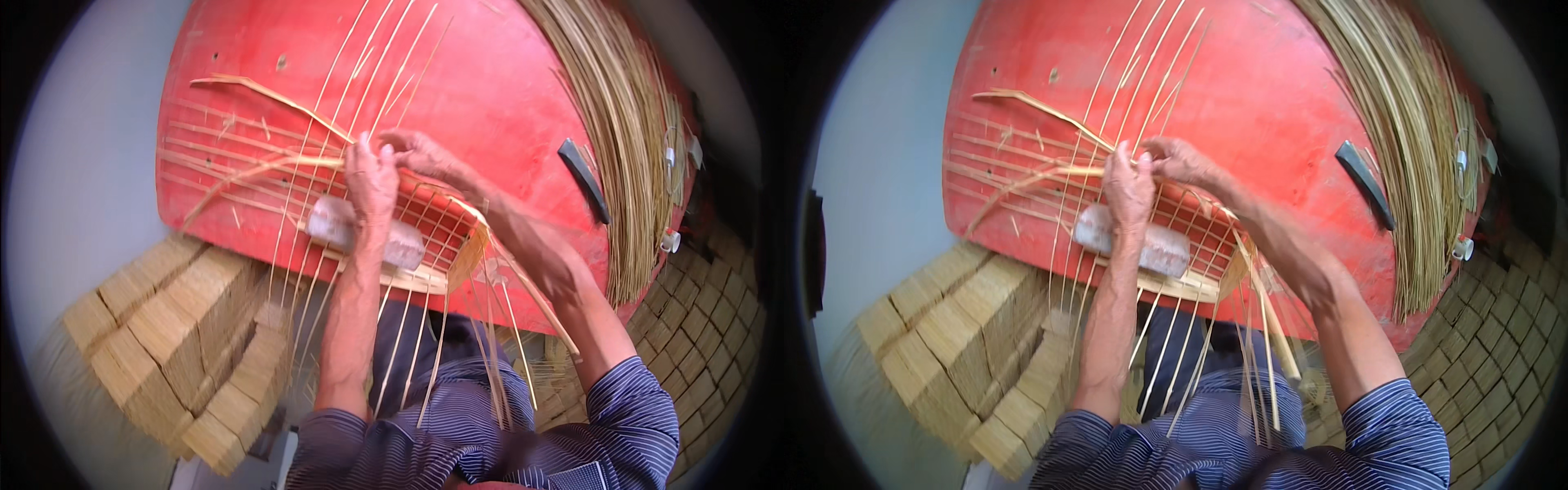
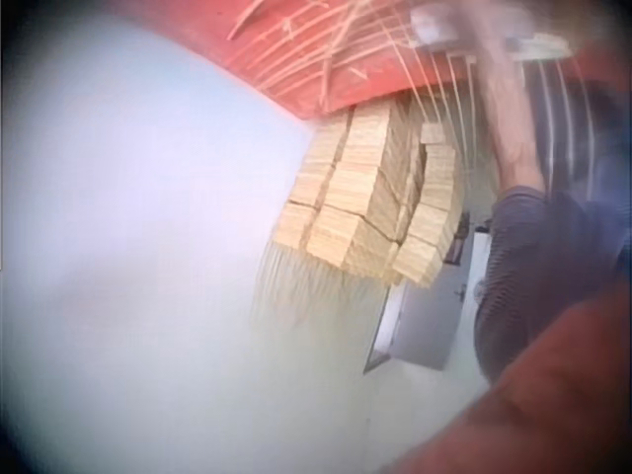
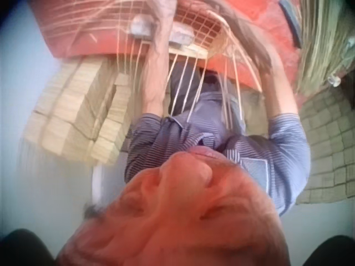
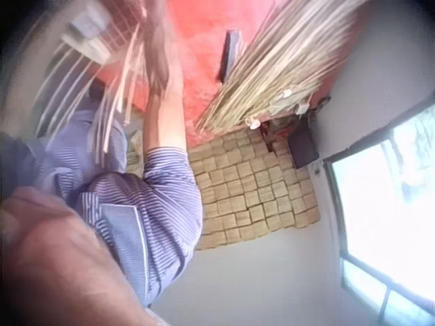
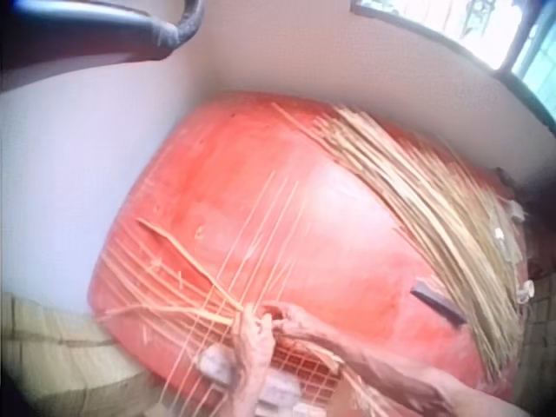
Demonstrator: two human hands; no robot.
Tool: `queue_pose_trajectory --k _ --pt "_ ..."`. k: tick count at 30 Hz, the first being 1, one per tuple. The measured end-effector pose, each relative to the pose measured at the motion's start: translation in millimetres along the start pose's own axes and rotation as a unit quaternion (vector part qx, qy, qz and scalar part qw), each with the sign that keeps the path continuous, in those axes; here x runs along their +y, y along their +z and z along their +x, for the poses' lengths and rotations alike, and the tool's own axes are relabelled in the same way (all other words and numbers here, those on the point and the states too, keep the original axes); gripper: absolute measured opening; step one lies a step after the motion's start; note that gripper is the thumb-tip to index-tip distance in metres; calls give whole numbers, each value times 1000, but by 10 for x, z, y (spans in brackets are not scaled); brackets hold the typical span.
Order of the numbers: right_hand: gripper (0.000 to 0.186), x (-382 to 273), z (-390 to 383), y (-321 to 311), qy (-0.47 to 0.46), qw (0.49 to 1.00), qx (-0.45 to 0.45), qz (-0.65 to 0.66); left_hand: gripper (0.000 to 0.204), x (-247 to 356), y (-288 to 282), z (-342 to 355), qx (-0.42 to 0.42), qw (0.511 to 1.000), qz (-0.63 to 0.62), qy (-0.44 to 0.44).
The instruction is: The person weaves thin bamboo strips by hand into a basket frame on a red work surface. They interlace the strips over and under the frame ribs, occasionally tapping the weave with a small wooden block to tighten it.
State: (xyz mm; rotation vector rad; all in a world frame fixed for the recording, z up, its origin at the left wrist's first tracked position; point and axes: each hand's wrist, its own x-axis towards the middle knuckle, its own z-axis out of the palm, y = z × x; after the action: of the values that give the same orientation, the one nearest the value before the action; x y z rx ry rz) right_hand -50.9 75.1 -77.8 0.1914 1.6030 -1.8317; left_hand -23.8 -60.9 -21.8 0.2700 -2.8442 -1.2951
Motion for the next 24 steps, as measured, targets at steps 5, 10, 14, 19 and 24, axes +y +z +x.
queue_pose_trajectory --k 5,10,14,19,24 --pt "35 -214 -169 -130 -44 982 -175 -46 21 -308 -120 -307 -25 983 -143 107" --pt "28 -277 -209 -226 20 975 -94 -199 36 -233 85 -520 -15 903 -282 -324" --pt "33 -220 -152 -108 -2 978 -76 -192 47 -431 586 -656 27 932 -171 -319" --pt "37 -201 -185 -131 64 984 -54 -159 32 -448 870 -776 126 948 -161 -244" --pt "36 -51 -150 -214 81 987 -47 -129 25 -443 868 -799 147 956 -123 -223"
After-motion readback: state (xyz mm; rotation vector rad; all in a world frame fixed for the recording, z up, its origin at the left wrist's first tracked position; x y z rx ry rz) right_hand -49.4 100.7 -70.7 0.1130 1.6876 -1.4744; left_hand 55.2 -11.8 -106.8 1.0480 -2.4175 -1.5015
